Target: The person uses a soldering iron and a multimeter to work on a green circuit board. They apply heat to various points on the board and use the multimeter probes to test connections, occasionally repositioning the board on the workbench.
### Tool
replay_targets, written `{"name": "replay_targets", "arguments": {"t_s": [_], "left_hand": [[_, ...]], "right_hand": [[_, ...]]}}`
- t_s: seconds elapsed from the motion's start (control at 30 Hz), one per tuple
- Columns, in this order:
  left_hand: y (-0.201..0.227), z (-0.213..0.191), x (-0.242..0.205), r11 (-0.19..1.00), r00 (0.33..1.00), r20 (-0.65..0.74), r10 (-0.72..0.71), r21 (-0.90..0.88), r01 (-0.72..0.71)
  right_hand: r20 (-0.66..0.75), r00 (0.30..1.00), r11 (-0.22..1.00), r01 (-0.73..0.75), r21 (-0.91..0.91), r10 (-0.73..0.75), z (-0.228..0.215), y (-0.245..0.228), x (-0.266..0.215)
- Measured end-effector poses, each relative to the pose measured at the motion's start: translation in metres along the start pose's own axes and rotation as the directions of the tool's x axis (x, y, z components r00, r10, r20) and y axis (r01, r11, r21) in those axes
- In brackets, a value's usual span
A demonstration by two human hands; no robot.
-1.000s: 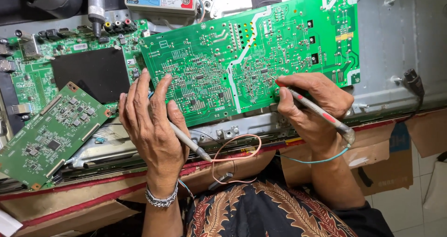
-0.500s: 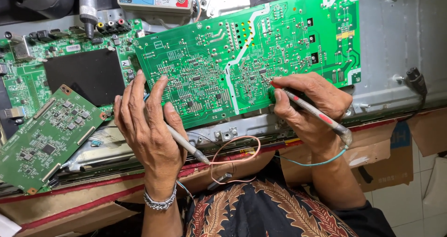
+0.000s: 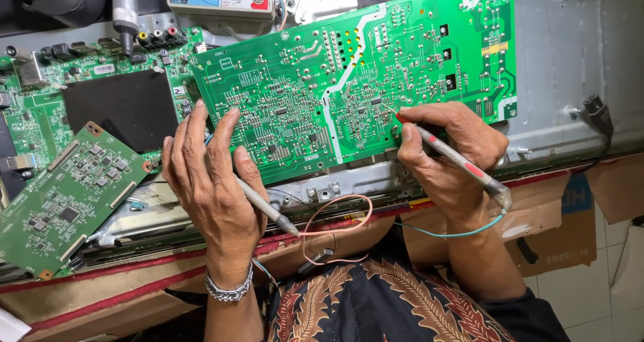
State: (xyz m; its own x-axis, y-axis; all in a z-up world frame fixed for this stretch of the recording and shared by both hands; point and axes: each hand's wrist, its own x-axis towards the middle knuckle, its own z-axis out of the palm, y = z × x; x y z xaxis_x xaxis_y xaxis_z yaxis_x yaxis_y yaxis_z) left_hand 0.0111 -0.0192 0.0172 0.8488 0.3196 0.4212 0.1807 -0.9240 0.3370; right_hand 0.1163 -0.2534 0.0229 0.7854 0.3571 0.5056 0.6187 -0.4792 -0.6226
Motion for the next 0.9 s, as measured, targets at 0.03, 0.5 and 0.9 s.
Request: {"name": "replay_targets", "arguments": {"t_s": [0.03, 0.5, 0.9], "left_hand": [[0.0002, 0.0000, 0.0000, 1.000, 1.000, -0.004, 0.000, 0.002, 0.000], [0.0013, -0.0006, 0.0005, 1.000, 1.000, -0.005, 0.004, 0.003, -0.004], [0.0006, 0.0010, 0.0007, 1.000, 1.000, -0.018, 0.007, 0.011, -0.006]], "right_hand": [[0.019, 1.000, 1.000, -0.004, 0.012, 0.003, -0.0002, -0.0006, 0.0001], [0.027, 1.000, 1.000, 0.006, -0.004, -0.006, 0.0003, 0.0011, -0.0007], [0.030, 0.999, 0.997, -0.044, 0.055, 0.042, -0.0010, -0.0007, 0.0020]]}}
